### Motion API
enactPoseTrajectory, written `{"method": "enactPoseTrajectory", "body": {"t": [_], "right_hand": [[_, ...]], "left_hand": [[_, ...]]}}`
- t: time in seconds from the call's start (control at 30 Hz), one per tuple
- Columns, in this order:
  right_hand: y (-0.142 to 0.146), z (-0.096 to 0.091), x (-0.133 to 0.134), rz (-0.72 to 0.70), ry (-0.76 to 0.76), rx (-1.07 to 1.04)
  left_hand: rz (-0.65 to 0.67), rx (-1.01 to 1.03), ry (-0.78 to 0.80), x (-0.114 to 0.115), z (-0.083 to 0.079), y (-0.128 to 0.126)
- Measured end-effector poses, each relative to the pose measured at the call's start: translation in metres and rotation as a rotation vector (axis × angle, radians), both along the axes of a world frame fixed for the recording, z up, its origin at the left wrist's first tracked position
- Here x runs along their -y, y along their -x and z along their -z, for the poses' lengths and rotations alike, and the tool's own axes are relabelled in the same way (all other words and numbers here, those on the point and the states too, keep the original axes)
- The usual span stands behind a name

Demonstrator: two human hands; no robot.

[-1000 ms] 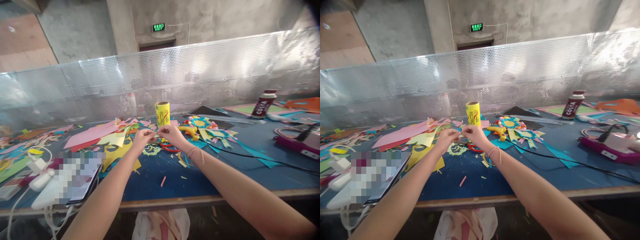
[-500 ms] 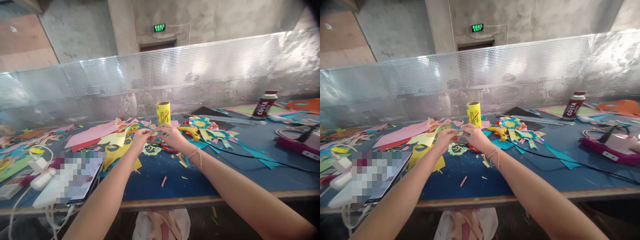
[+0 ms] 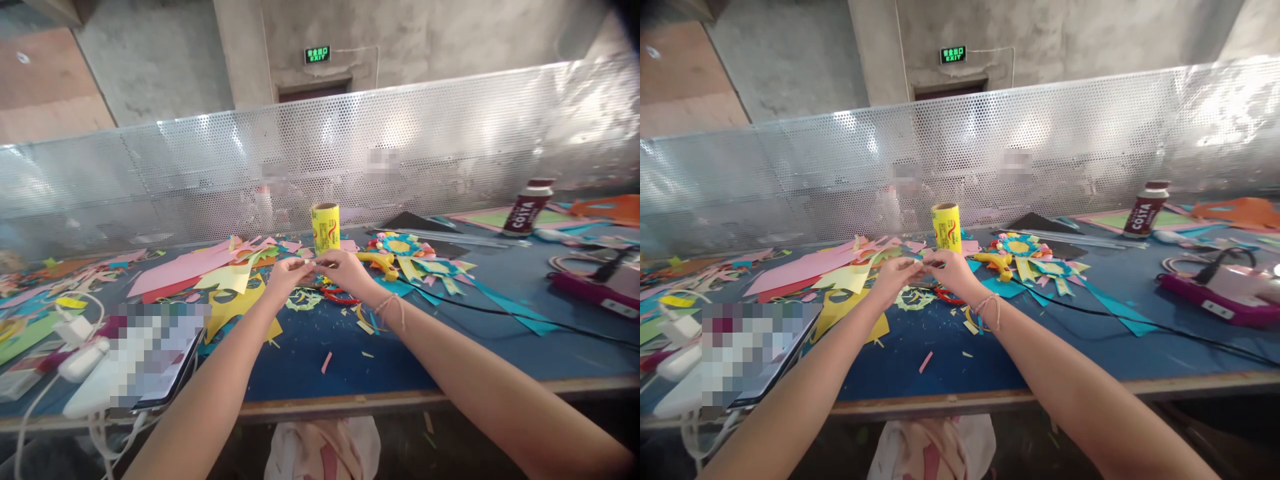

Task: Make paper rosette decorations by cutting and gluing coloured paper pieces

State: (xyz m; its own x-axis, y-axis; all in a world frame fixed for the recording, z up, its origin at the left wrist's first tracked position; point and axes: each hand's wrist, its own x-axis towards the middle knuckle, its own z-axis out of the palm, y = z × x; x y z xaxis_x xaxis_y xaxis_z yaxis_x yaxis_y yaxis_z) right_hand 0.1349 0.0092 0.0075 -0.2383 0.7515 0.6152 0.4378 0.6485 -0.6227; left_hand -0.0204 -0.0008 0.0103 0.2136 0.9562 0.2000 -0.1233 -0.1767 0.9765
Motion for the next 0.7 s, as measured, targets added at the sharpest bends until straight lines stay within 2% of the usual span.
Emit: {"method": "enactPoseTrajectory", "body": {"t": [0.23, 0.37, 0.57, 0.7], "right_hand": [[-0.0004, 0.0025, -0.0038, -0.044, 0.081, -0.041], [-0.0004, 0.0028, -0.0031, -0.026, 0.024, 0.012], [-0.0005, 0.0022, 0.0011, 0.025, -0.138, 0.152], [-0.0002, 0.0026, 0.0041, 0.039, -0.153, 0.191]], "left_hand": [[-0.018, -0.068, -0.03, -0.0012, 0.0009, 0.0026], [-0.027, -0.088, -0.054, -0.0032, 0.0029, 0.0038], [-0.006, -0.077, -0.063, -0.0059, 0.0071, 0.0031], [0.026, -0.077, -0.055, -0.0065, 0.0078, 0.0025]]}}
